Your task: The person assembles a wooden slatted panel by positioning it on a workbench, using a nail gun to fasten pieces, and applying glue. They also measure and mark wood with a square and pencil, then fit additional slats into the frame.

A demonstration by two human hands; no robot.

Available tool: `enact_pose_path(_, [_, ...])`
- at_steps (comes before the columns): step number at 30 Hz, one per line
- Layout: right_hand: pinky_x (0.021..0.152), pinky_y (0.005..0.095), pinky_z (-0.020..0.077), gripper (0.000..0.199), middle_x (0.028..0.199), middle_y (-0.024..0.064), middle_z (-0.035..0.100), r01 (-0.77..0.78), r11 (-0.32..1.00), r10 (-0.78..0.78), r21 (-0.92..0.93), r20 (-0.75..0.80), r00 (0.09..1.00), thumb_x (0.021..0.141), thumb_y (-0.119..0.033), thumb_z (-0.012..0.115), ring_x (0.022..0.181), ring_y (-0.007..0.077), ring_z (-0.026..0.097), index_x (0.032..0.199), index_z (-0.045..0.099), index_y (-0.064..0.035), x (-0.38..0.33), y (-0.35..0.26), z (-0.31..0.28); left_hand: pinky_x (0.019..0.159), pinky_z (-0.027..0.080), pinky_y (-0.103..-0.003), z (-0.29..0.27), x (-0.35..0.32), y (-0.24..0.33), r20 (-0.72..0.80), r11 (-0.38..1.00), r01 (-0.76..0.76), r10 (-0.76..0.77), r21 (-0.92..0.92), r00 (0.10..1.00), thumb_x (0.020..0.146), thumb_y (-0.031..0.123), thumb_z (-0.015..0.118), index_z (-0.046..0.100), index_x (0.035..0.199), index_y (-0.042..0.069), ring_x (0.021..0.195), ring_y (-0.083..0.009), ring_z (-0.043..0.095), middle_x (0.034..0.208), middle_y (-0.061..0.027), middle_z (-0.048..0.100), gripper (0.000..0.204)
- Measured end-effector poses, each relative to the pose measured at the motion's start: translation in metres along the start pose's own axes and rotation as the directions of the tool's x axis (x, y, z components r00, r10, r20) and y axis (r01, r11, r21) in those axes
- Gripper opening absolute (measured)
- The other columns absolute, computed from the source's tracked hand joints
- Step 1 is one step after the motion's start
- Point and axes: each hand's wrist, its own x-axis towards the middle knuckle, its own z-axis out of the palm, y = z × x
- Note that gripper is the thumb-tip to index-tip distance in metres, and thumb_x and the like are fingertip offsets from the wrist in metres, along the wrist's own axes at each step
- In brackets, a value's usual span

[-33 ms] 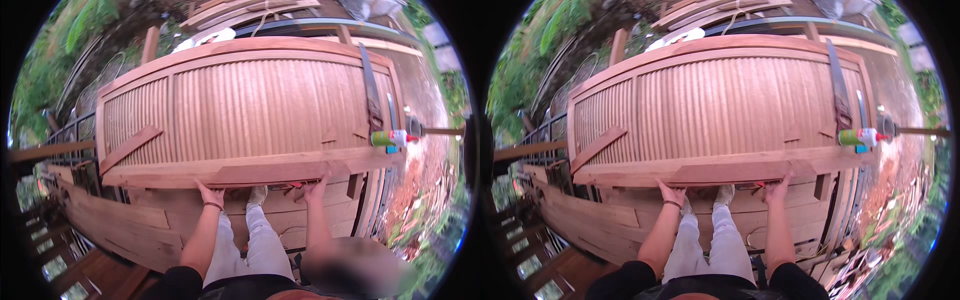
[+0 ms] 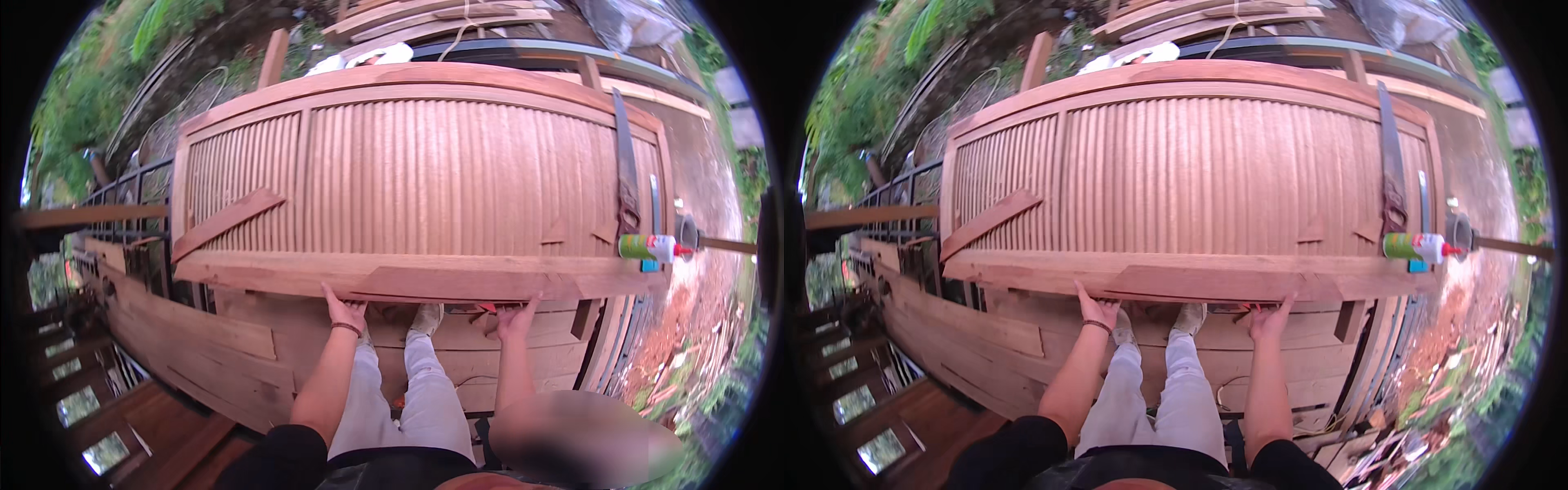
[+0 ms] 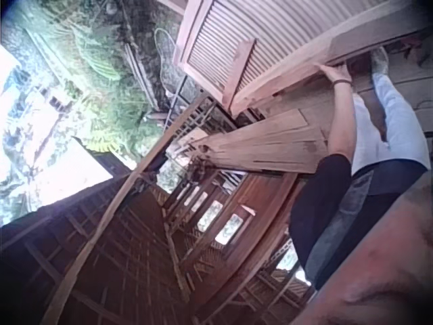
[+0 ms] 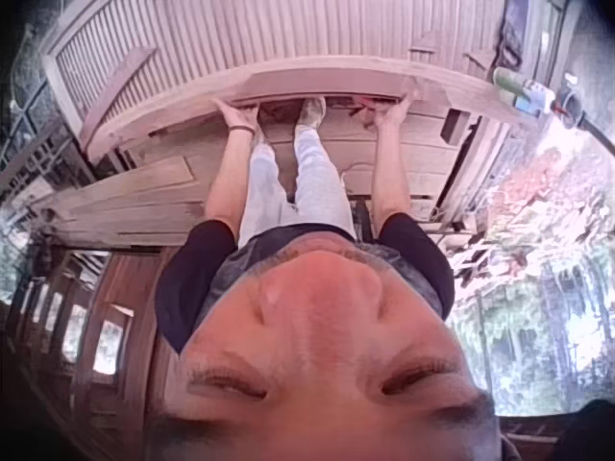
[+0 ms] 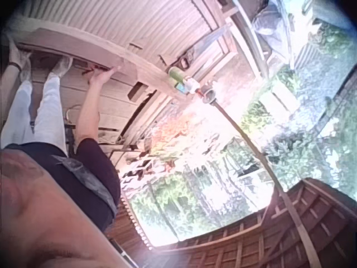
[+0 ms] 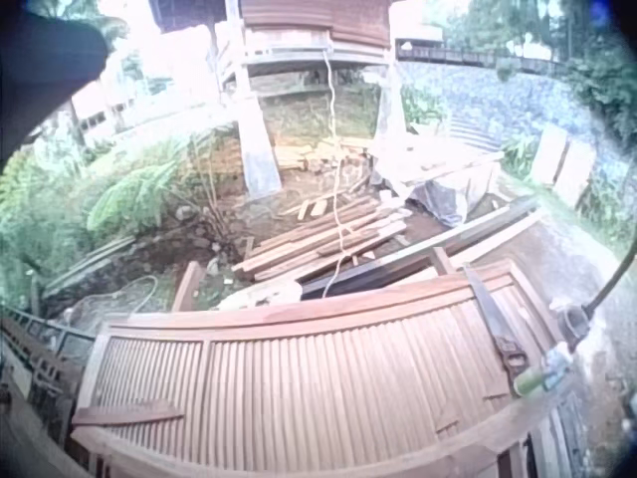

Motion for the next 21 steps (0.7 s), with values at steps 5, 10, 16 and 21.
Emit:
enact_pose_path(5, [0.104, 0.0550, 0.0312, 0.081, 0.144, 0.0131, 0.034, 0.001, 0.998, -0.003, -0.057, -0.040, 0.999, 0.086, -0.061, 0.054, 0.129, 0.0343, 0.036, 0.143, 0.028, -0.0103, 0.014, 0.022, -0.014, 0.114, 0.019, -0.048, -0.033, 0.005, 0.076, -0.198, 0.990, -0.042, 0.068, 0.133, 0.978, 0.070, 0.077, 0.058, 0.012, 0.147, 0.006, 0.137, -0.0324, 0.026, 0.148, -0.0150, 0.025, 0.114])
enact_pose_path(10, [0.103, 0.0510, 0.0340, 0.068, 0.137, 0.0070, 0.044, -0.041, 0.994, 0.041, -0.102, -0.006, 0.999, 0.086, -0.046, 0.065, 0.127, 0.0285, 0.041, 0.138, 0.035, -0.0127, 0.008, -0.020, -0.002, 0.108, 0.027, -0.056, -0.035, 0.036, 0.098, -0.111, 0.979, -0.135, 0.153, 0.154, 0.982, 0.073, 0.076, 0.055, 0.027, 0.146, 0.013, 0.134, -0.0336, 0.031, 0.147, -0.0125, 0.030, 0.100])
enact_pose_path(16, [0.104, 0.0416, 0.0349, 0.066, 0.133, 0.0035, 0.049, 0.137, 0.987, -0.139, 0.084, 0.011, 0.990, 0.081, -0.027, 0.074, 0.123, 0.0225, 0.045, 0.136, 0.040, -0.0099, 0.020, -0.009, 0.020, 0.105, 0.033, -0.057, 0.004, 0.045, 0.079, -0.131, 0.906, -0.245, 0.305, 0.346, 0.943, 0.078, 0.080, 0.042, 0.033, 0.144, 0.015, 0.131, -0.0325, 0.038, 0.147, -0.0107, 0.036, 0.093])
enact_pose_path(21, [0.103, 0.0400, 0.0357, 0.065, 0.130, 0.0059, 0.051, 0.182, 0.982, -0.182, 0.057, -0.005, 0.983, 0.081, -0.022, 0.075, 0.120, 0.0223, 0.047, 0.133, 0.042, -0.0036, 0.028, -0.005, 0.025, 0.104, 0.036, -0.055, -0.038, 0.073, 0.084, -0.206, 0.943, -0.206, 0.263, 0.261, 0.942, 0.080, 0.077, 0.044, 0.034, 0.143, 0.010, 0.128, -0.0332, 0.043, 0.143, -0.0116, 0.041, 0.092])
